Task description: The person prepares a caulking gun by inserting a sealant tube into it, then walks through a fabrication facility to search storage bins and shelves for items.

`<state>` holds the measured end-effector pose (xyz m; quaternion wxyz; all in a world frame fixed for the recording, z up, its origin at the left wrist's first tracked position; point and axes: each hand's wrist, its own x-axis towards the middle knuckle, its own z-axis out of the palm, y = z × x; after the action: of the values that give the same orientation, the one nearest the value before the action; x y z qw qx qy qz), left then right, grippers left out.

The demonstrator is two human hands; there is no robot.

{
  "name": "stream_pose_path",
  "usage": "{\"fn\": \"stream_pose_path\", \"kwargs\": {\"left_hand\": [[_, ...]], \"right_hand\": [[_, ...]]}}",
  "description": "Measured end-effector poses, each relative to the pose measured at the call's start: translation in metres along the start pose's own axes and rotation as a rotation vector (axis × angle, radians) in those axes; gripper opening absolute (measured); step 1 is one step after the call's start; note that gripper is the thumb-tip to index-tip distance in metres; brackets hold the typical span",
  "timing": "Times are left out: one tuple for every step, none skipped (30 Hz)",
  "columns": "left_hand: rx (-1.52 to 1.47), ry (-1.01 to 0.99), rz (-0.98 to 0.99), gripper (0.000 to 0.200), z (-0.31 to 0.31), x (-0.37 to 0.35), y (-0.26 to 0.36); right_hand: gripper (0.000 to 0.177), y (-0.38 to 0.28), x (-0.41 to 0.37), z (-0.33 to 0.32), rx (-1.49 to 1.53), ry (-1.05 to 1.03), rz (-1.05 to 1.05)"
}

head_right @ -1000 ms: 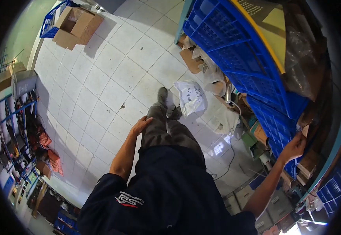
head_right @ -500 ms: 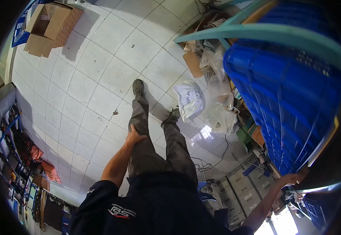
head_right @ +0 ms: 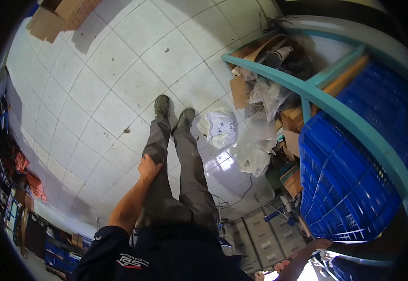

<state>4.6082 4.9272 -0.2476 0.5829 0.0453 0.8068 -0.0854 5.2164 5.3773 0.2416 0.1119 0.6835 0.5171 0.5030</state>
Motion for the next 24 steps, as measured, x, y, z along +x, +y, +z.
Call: {"fn": "stream_pose_path", "kwargs": {"left_hand": [[-0.023,0.013,0.008,0.090,-0.004,0.006,0.000],[-0.040,0.001,0.016,0.088,-0.008,0.012,-0.003],[-0.054,-0.016,0.026,0.085,-0.011,0.019,-0.007],[-0.071,-0.040,0.037,0.082,-0.013,0.027,-0.010],[-0.093,-0.073,0.051,0.080,-0.017,0.038,-0.014],[-0.115,-0.110,0.069,0.078,-0.023,0.051,-0.019],[-0.134,-0.150,0.088,0.076,-0.028,0.068,-0.029],[-0.179,-0.205,0.108,0.073,-0.032,0.092,-0.041],[-0.253,-0.165,0.141,0.067,-0.041,0.114,-0.050],[-0.278,-0.062,0.094,0.066,-0.031,0.150,-0.064],[-0.342,0.005,0.113,0.064,-0.040,0.183,-0.069],[-0.393,0.081,0.125,0.064,-0.045,0.223,-0.075],[-0.399,0.198,0.165,0.064,-0.043,0.270,-0.086],[-0.530,0.264,0.190,0.065,-0.061,0.309,-0.083],[-0.476,0.398,0.247,0.067,-0.079,0.354,-0.081],[-0.413,0.536,0.294,0.069,-0.097,0.399,-0.079],[-0.417,0.692,0.397,0.071,-0.124,0.439,-0.068],[-0.374,0.785,0.398,0.074,-0.152,0.476,-0.059],[-0.267,0.925,0.471,0.076,-0.170,0.537,-0.070],[-0.254,1.033,0.416,0.077,-0.199,0.566,-0.057],[-0.261,1.100,0.386,0.072,-0.232,0.594,-0.046],[-0.160,1.234,0.441,0.070,-0.262,0.626,-0.041],[-0.017,1.336,0.537,0.071,-0.289,0.668,-0.047],[0.006,1.268,0.556,0.078,-0.314,0.693,-0.050]], "right_hand": [[0.035,-0.004,-0.001,0.000,-0.177,0.000,-0.048],[0.036,-0.008,-0.003,0.001,0.053,0.116,0.019],[0.033,-0.004,-0.006,0.000,0.114,0.110,-0.008],[0.032,-0.009,-0.004,-0.004,0.170,0.107,-0.040],[0.032,-0.019,-0.009,-0.013,0.227,0.130,-0.041],[0.033,-0.034,-0.026,-0.018,0.276,0.072,-0.016],[0.034,-0.045,-0.046,-0.024,0.330,-0.027,0.035],[0.036,-0.059,-0.070,-0.023,0.405,-0.187,0.126],[0.038,-0.077,-0.100,-0.015,0.512,-0.437,0.297],[0.040,-0.096,-0.130,-0.005,0.609,-0.744,0.503],[0.042,-0.121,-0.157,0.010,0.643,-1.069,0.658],[0.045,-0.159,-0.180,0.027,0.641,-1.367,0.641],[0.048,-0.223,-0.202,0.047,0.555,-1.648,0.407],[0.045,-0.348,-0.244,-0.019,0.333,-1.494,-0.012],[0.040,-0.426,-0.253,-0.022,0.328,-1.329,-1.063],[0.035,-0.495,-0.270,-0.042,0.338,-1.277,-1.130],[0.033,-0.572,-0.293,-0.084,0.670,-1.318,-0.978],[0.033,-0.642,-0.294,-0.144,0.613,-1.183,-1.150],[0.034,-0.699,-0.302,-0.191,0.750,-1.022,-1.245],[0.036,-0.741,-0.301,-0.230,0.808,-0.823,-1.333],[0.039,-0.774,-0.300,-0.259,0.865,-0.621,-1.413],[0.042,-0.801,-0.297,-0.278,0.803,-0.422,-1.459],[0.046,-0.823,-0.294,-0.284,0.737,-0.223,-1.497],[0.048,-0.836,-0.294,-0.277,0.515,-0.184,-1.476]]}}
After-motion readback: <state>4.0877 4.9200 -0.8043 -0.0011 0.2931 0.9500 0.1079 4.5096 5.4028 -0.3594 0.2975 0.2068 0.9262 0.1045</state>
